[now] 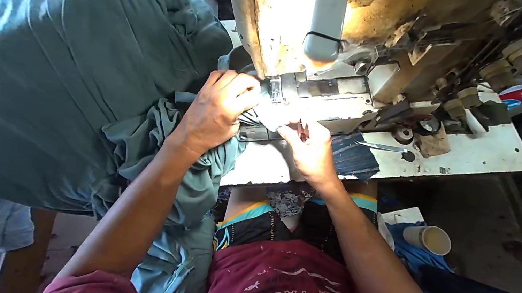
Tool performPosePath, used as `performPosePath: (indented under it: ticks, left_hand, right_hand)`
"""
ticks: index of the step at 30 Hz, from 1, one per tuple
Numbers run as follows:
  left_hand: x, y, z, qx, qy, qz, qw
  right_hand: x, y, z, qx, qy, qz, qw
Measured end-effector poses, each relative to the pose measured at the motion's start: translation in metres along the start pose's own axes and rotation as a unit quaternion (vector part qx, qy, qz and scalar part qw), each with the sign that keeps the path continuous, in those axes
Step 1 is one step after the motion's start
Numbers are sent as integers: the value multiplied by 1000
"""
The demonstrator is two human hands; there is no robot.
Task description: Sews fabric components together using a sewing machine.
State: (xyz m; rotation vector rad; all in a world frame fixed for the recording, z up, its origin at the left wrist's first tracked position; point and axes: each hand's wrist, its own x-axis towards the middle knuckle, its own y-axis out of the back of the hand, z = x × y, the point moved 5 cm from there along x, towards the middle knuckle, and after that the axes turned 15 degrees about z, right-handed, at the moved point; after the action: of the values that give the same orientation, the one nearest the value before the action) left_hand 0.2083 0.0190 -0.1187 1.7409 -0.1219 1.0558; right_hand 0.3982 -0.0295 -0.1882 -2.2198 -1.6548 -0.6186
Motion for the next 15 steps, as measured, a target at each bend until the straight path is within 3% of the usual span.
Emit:
performPosePath:
  ticks: [5, 10, 12, 15]
  left_hand:
    - [5, 23, 0, -17, 16, -120, 993]
    - [8, 72, -48, 79, 83, -190, 975]
    - [9, 92, -54, 57, 82, -176, 979]
    - [18, 115, -16, -66, 45, -97, 992]
  right_hand:
    - [-2, 1, 3, 9, 17, -2, 1000]
    - [0, 0, 2, -7, 26, -20, 999]
    - [3, 1, 0, -24, 22, -44, 999]
    - [7, 5, -9, -40, 15, -108, 993]
